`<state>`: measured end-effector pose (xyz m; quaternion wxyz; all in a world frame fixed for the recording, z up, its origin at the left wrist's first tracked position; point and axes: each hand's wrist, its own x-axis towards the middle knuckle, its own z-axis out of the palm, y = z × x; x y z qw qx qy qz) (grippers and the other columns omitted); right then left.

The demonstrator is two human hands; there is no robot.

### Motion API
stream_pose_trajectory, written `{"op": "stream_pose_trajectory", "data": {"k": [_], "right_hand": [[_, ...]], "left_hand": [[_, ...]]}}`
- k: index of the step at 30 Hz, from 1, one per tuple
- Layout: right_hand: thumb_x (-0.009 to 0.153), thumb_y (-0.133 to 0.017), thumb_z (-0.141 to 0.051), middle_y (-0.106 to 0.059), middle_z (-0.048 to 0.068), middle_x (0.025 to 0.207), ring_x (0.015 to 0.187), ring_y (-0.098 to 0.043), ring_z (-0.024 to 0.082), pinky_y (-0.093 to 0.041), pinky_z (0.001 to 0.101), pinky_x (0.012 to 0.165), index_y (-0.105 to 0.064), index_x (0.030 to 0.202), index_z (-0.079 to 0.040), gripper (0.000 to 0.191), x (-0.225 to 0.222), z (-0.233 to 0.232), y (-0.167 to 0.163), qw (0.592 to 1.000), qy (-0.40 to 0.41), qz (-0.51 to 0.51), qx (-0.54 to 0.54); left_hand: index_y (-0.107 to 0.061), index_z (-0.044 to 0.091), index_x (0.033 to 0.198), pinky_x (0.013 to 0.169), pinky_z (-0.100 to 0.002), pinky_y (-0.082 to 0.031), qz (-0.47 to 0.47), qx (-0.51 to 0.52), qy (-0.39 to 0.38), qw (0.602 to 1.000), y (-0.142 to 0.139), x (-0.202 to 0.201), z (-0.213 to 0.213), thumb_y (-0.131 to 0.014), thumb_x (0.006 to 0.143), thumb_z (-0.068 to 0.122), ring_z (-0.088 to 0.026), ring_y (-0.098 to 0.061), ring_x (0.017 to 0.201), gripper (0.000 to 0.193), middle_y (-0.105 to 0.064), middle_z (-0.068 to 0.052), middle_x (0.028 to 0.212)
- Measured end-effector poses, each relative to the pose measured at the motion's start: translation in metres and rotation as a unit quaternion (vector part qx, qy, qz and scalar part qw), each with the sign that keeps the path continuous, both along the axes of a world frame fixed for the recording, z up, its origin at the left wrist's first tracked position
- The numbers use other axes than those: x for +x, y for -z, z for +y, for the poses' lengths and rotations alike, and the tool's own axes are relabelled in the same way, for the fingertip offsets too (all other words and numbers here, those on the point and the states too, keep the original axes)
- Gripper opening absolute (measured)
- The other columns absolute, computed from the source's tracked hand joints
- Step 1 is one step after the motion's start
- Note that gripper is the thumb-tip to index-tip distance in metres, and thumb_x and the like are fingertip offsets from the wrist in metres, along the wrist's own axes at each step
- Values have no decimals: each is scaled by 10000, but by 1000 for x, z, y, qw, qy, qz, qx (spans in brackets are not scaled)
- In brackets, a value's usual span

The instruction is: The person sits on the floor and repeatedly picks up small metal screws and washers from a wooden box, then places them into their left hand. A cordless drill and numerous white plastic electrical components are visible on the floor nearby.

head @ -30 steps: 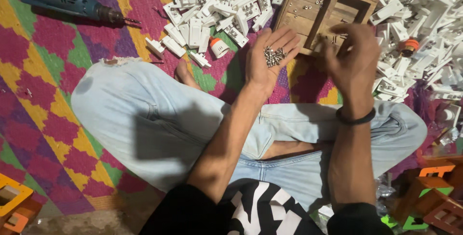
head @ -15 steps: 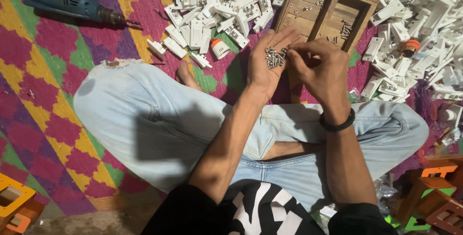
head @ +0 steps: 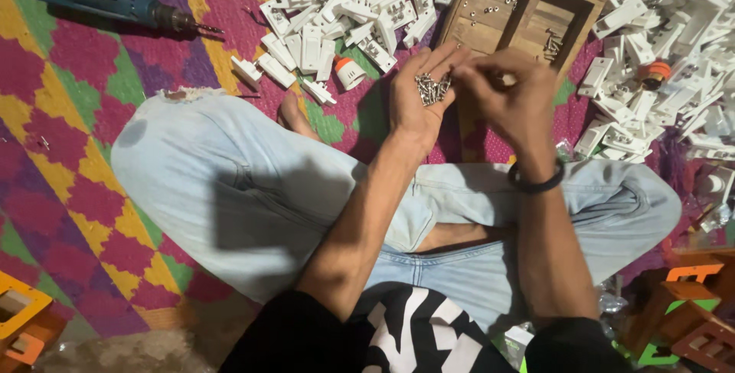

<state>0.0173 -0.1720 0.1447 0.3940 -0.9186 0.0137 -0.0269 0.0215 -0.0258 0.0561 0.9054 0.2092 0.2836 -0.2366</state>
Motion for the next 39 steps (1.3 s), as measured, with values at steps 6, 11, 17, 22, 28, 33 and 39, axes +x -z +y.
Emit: {"op": "stream_pose_trajectory", "data": {"k": [6, 11, 17, 22, 28, 33, 39], "right_hand": [[998, -823, -148, -767, 113, 967, 857, -732, 186, -563, 304, 703, -819, 1066, -45, 123, 4, -3, 7, 998, 18, -43, -33], [1013, -847, -167, -741, 111, 849, 736, -677, 202, -504, 328, 626, -842, 1016, -66, 101, 4, -3, 5, 996, 29, -13, -82], [1000, -832, -166, -754, 100, 884, 759, -696, 174, -529, 307, 656, -826, 1028, -60, 110, 3, -2, -2, 999, 13, -5, -35], [974, -840, -178, -747, 113, 881, 778, -712, 194, -539, 326, 688, -813, 1010, -46, 139, 0, -12, 5, 999, -4, 3, -40], [1001, -780, -90, -766, 127, 1011, 830, -742, 205, -583, 322, 732, -796, 1096, -33, 112, -1, -40, -4, 990, 77, -19, -119], [974, -845, -121, -724, 144, 970, 792, -699, 244, -560, 338, 681, -790, 1122, -48, 175, -17, -16, -14, 995, -12, -13, -94], [940, -837, -107, -724, 125, 933, 747, -708, 214, -555, 318, 650, -792, 1074, -58, 151, -12, 21, -20, 996, -47, -1, -72]], "left_hand": [[-465, -130, 1445, 1163, -501, -432, -4, -21, -18, 1000, 2, -1, -1, -465, 1036, 316, -365, -532, 1382, 605, -550, -282, 1467], [-429, -182, 1427, 1150, -510, -462, 1, -44, -31, 999, -7, 2, 1, -449, 1041, 279, -424, -514, 1388, 602, -528, -347, 1450], [-431, -172, 1416, 1129, -516, -461, 5, -23, -34, 999, -11, 3, 1, -465, 1020, 265, -388, -506, 1394, 591, -533, -309, 1446], [-449, -166, 1412, 1117, -506, -466, 9, -8, -25, 1000, -8, 1, 1, -462, 1022, 281, -365, -537, 1355, 593, -545, -304, 1434], [-493, -174, 1378, 1120, -521, -487, 12, -30, -36, 999, -8, 2, 1, -463, 1029, 265, -392, -580, 1300, 562, -574, -318, 1384], [-515, -98, 1402, 1123, -488, -425, 28, -26, 1, 999, -14, 4, 0, -447, 1026, 309, -329, -570, 1300, 558, -586, -250, 1410], [-522, -47, 1444, 1117, -420, -344, 2, 2, 35, 999, -20, 2, 7, -416, 1013, 342, -254, -535, 1364, 589, -597, -194, 1453]]}}
